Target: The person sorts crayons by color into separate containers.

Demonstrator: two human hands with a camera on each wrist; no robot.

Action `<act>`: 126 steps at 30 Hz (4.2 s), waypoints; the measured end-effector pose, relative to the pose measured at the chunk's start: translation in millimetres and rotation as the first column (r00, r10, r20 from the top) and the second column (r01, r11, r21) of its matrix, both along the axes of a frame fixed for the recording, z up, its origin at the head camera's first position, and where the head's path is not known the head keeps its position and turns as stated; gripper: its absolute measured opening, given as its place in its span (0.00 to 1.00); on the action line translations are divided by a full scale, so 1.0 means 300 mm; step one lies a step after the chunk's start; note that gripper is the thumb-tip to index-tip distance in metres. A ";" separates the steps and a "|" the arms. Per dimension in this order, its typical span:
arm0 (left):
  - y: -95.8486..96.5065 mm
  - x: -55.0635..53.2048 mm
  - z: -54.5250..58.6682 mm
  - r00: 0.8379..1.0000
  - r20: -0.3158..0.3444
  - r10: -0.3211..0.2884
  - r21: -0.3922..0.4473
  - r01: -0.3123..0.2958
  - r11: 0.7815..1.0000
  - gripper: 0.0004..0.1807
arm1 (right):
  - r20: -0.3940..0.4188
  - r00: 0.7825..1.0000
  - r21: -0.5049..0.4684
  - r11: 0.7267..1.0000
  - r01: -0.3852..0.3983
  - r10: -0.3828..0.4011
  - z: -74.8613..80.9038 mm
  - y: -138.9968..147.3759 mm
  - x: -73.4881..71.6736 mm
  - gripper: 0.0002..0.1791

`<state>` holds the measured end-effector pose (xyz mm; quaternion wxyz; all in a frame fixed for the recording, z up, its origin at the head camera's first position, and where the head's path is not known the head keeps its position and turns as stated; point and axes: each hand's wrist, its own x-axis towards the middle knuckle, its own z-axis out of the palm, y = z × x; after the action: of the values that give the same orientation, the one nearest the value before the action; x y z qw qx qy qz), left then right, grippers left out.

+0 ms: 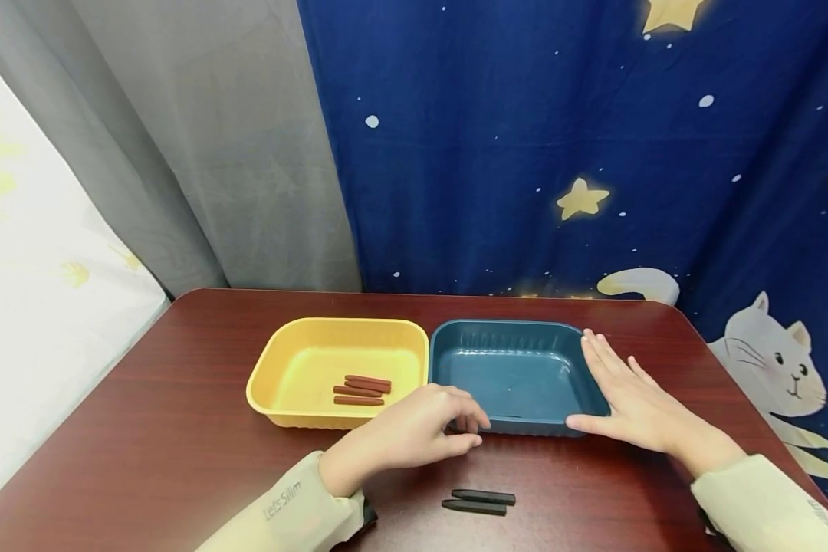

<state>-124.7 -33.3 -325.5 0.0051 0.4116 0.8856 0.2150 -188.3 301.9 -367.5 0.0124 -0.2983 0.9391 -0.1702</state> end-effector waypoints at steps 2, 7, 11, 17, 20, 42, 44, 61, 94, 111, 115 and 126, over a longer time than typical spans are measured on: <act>-0.005 0.005 -0.003 1.000 0.001 -0.012 -0.012 0.012 1.000 0.07 | 0.000 1.000 0.001 1.000 0.001 -0.001 0.000 0.000 0.000 0.61; -0.010 0.010 -0.017 0.998 0.029 -0.063 -0.062 0.065 0.996 0.08 | 0.002 1.000 -0.003 1.000 0.005 -0.005 0.000 0.002 0.001 0.61; -0.002 0.009 -0.034 0.990 0.092 -0.104 -0.112 0.114 0.987 0.10 | 0.001 1.000 -0.007 1.000 0.006 -0.006 0.000 0.004 0.001 0.61; 0.017 0.019 -0.051 0.984 0.129 -0.120 -0.199 0.144 0.969 0.09 | 0.005 1.000 -0.008 1.000 0.006 -0.006 0.000 0.001 0.001 0.61; 0.025 0.022 -0.058 0.985 0.116 -0.125 -0.222 0.148 0.964 0.08 | 0.011 1.000 -0.007 1.000 0.007 -0.007 -0.001 0.001 0.000 0.61; 0.038 0.015 -0.095 0.965 0.245 -0.096 -0.292 0.167 0.942 0.05 | 0.006 1.000 -0.014 1.000 0.011 -0.010 -0.001 -0.002 0.000 0.61; 0.037 0.016 -0.095 0.962 0.258 -0.093 -0.286 0.168 0.943 0.06 | 0.006 1.000 -0.014 1.000 0.010 -0.010 -0.002 -0.001 0.001 0.61; 0.029 -0.006 -0.090 0.946 0.314 -0.082 -0.260 0.169 0.951 0.02 | 0.026 1.000 -0.030 1.000 -0.001 0.001 -0.003 0.002 -0.003 0.61; -0.025 -0.017 0.011 0.954 0.248 -0.170 -0.062 0.190 0.980 0.04 | 0.053 0.998 -0.047 0.999 -0.014 0.017 0.002 0.003 -0.010 0.62; -0.036 -0.065 0.043 0.972 0.205 -0.117 0.042 0.111 0.993 0.04 | 0.059 0.998 -0.040 0.999 -0.012 0.014 0.004 0.003 -0.008 0.62; -0.029 -0.084 0.044 0.977 0.186 -0.107 0.052 0.099 0.994 0.04 | 0.040 0.999 -0.036 0.999 -0.020 0.022 0.002 0.002 -0.010 0.63; 0.003 -0.121 0.020 0.991 0.130 0.026 0.049 -0.032 0.998 0.04 | 0.043 0.999 -0.035 0.999 -0.016 0.017 0.004 0.003 -0.011 0.63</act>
<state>-161.1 -32.4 -319.6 0.0490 0.3839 0.8835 0.2638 -191.7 302.8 -366.4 0.0288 -0.3024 0.9330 -0.1928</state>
